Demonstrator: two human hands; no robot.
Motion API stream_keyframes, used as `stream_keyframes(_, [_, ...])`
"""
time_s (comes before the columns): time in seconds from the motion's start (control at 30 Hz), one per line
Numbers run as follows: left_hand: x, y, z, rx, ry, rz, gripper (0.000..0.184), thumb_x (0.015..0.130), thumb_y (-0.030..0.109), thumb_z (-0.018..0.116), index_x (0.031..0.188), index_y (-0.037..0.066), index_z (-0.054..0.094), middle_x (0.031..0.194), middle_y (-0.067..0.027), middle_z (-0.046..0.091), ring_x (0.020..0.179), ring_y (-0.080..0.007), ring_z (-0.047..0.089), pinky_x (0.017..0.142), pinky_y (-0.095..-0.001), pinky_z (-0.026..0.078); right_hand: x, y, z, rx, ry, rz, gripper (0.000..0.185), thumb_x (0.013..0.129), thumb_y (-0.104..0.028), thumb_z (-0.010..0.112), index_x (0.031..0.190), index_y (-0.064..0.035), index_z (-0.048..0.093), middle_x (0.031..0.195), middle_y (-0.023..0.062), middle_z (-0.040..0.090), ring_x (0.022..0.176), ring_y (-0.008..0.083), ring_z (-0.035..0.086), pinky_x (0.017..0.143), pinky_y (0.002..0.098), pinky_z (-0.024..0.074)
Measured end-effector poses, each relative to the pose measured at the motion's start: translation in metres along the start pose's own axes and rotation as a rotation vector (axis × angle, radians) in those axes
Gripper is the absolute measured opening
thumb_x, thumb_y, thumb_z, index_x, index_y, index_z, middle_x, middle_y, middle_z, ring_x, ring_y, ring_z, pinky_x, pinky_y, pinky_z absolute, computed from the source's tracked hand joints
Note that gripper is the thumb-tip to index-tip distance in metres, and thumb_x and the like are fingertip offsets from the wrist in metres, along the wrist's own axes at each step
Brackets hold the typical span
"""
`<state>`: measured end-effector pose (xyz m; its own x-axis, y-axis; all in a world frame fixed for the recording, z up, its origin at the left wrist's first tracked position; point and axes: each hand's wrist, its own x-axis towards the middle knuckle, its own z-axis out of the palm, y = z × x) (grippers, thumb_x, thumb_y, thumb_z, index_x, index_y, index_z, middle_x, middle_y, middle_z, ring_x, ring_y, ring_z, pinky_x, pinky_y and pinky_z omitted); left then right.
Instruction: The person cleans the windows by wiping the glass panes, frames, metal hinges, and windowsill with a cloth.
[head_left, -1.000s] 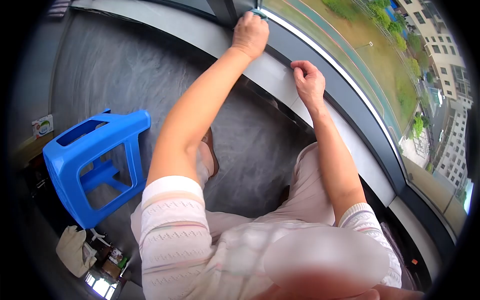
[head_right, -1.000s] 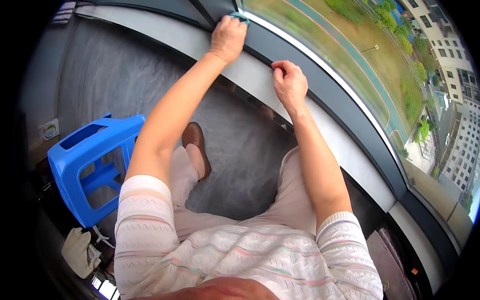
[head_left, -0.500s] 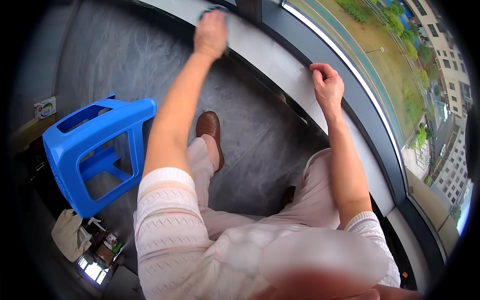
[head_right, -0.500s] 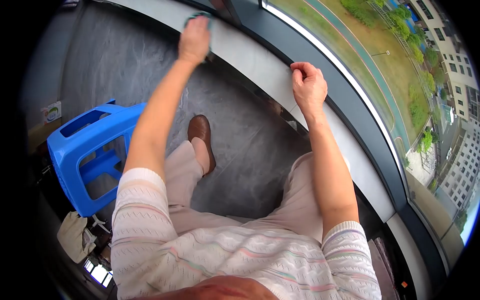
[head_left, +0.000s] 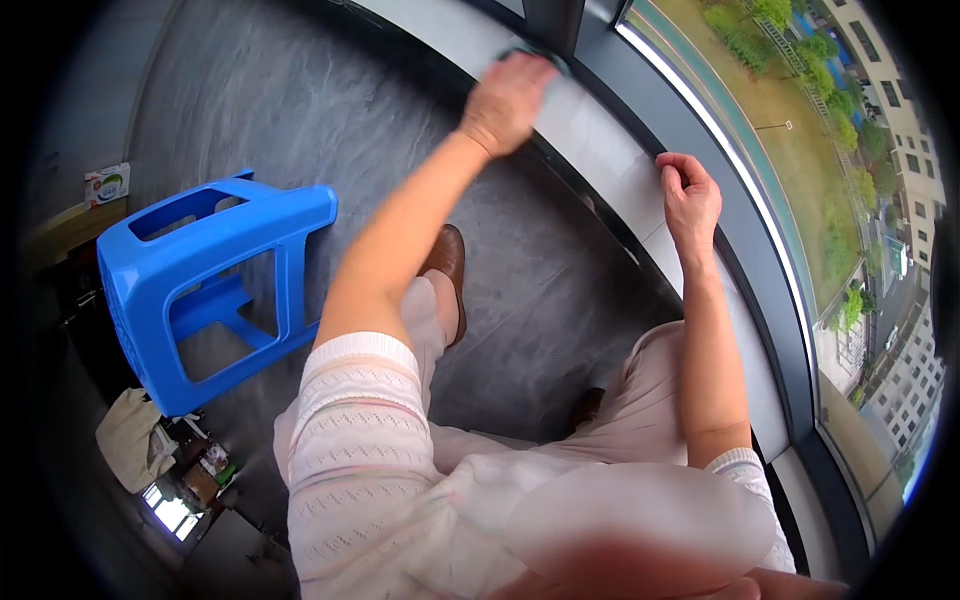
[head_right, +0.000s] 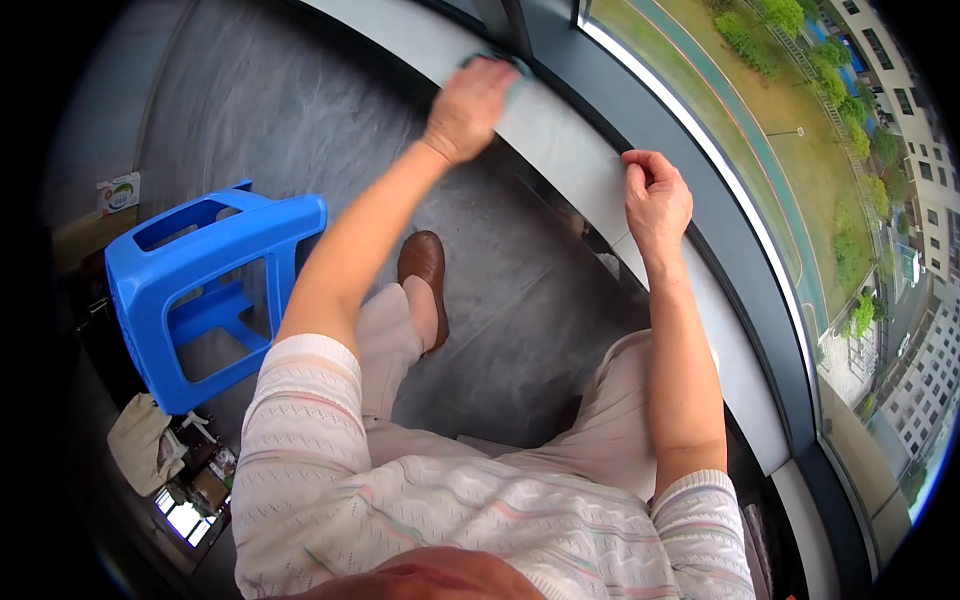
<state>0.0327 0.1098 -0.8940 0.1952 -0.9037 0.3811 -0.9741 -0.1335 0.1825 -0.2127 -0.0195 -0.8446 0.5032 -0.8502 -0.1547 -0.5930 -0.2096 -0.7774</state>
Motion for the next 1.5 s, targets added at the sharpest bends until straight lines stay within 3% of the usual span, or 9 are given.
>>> stream_keyframes(0.2, [0.006, -0.115, 0.006, 0.425, 0.212, -0.482, 0.037, 0.084, 0.015, 0.048, 0.118, 0.003, 0.053, 0.118, -0.0129, 0.054, 0.108, -0.0312, 0.048, 0.090, -0.0435, 0.039, 0.000, -0.002, 0.000, -0.081, -0.007, -0.001, 0.015, 0.081, -0.018, 0.056, 0.088, -0.0140, 0.069, 0.067, 0.0007, 0.062, 0.061, 0.0126, 0.057, 0.063, 0.0265, 0.0458])
stream_keyframes(0.3, [0.003, -0.018, 0.012, 0.138, 0.110, -0.441, 0.030, 0.078, 0.010, 0.051, 0.106, 0.001, 0.057, 0.108, -0.0137, 0.055, 0.097, -0.0322, 0.049, 0.080, -0.0455, 0.040, 0.001, 0.001, 0.003, -0.055, 0.030, -0.033, 0.015, 0.081, -0.018, 0.056, 0.087, -0.0144, 0.069, 0.064, -0.0003, 0.060, 0.059, 0.0119, 0.056, 0.061, 0.0262, 0.0453])
stream_keyframes(0.4, [-0.029, 0.078, 0.006, -0.138, 0.089, 0.002, 0.040, 0.081, 0.011, 0.051, 0.120, 0.003, 0.054, 0.128, -0.0143, 0.050, 0.121, -0.0320, 0.044, 0.098, -0.0434, 0.035, 0.001, -0.004, 0.001, -0.064, 0.010, 0.006, 0.015, 0.081, -0.018, 0.056, 0.087, -0.0142, 0.069, 0.064, -0.0002, 0.061, 0.059, 0.0119, 0.056, 0.061, 0.0261, 0.0452])
stream_keyframes(0.6, [-0.015, -0.078, -0.007, 0.103, 0.125, -0.139, 0.042, 0.084, 0.016, 0.049, 0.125, 0.006, 0.050, 0.131, -0.0128, 0.048, 0.122, -0.0320, 0.043, 0.102, -0.0433, 0.031, 0.001, -0.004, 0.000, -0.071, 0.025, -0.015, 0.015, 0.081, -0.017, 0.056, 0.087, -0.0130, 0.069, 0.068, 0.0015, 0.063, 0.060, 0.0133, 0.058, 0.062, 0.0271, 0.0463])
stream_keyframes(0.77, [-0.005, -0.120, 0.001, 0.250, 0.002, -0.446, 0.047, 0.088, 0.021, 0.047, 0.133, 0.008, 0.041, 0.141, -0.0113, 0.036, 0.131, -0.0316, 0.031, 0.107, -0.0434, 0.025, -0.009, 0.004, 0.020, -0.128, 0.027, -0.197, 0.023, 0.084, -0.012, 0.055, 0.105, -0.0118, 0.062, 0.108, 0.0055, 0.063, 0.098, 0.0226, 0.058, 0.082, 0.0317, 0.0449])
stream_keyframes(0.87, [-0.022, -0.085, -0.032, 0.158, -0.230, -0.163, 0.048, 0.088, 0.021, 0.049, 0.132, 0.005, 0.041, 0.140, -0.0146, 0.035, 0.130, -0.0346, 0.031, 0.107, -0.0452, 0.026, -0.028, -0.006, 0.051, -0.267, -0.044, -0.452, 0.043, 0.086, -0.016, 0.056, 0.128, -0.0101, 0.047, 0.136, 0.0060, 0.045, 0.129, 0.0252, 0.037, 0.104, 0.0453, 0.0242])
stream_keyframes(1.07, [-0.038, -0.037, -0.054, -0.018, -0.235, 0.074, 0.052, 0.082, 0.014, 0.057, 0.131, 0.006, 0.044, 0.139, -0.0129, 0.039, 0.127, -0.0323, 0.036, 0.106, -0.0436, 0.029, -0.034, -0.007, 0.074, -0.612, -0.091, -0.451, 0.046, 0.090, -0.023, 0.050, 0.134, -0.0124, 0.043, 0.146, 0.0054, 0.033, 0.138, 0.0257, 0.022, 0.108, 0.0515, 0.0124])
stream_keyframes(1.4, [-0.029, -0.279, -0.035, 0.192, 0.121, -0.116, 0.044, 0.088, 0.013, 0.047, 0.131, 0.008, 0.046, 0.137, -0.0097, 0.044, 0.127, -0.0283, 0.039, 0.105, -0.0394, 0.030, -0.030, -0.005, 0.080, -0.691, -0.059, -0.464, 0.047, 0.086, -0.020, 0.053, 0.132, -0.0109, 0.045, 0.145, 0.0082, 0.035, 0.137, 0.0274, 0.025, 0.108, 0.0461, 0.0122])
stream_keyframes(1.5, [-0.009, -0.379, -0.037, 0.416, 0.276, -0.208, 0.032, 0.084, 0.008, 0.043, 0.112, 0.002, 0.056, 0.109, -0.0148, 0.057, 0.108, -0.0316, 0.050, 0.094, -0.0391, 0.041, -0.029, -0.005, 0.081, -0.709, -0.062, -0.455, 0.048, 0.085, -0.019, 0.054, 0.131, -0.0108, 0.045, 0.144, 0.0083, 0.035, 0.137, 0.0276, 0.026, 0.108, 0.0461, 0.0127])
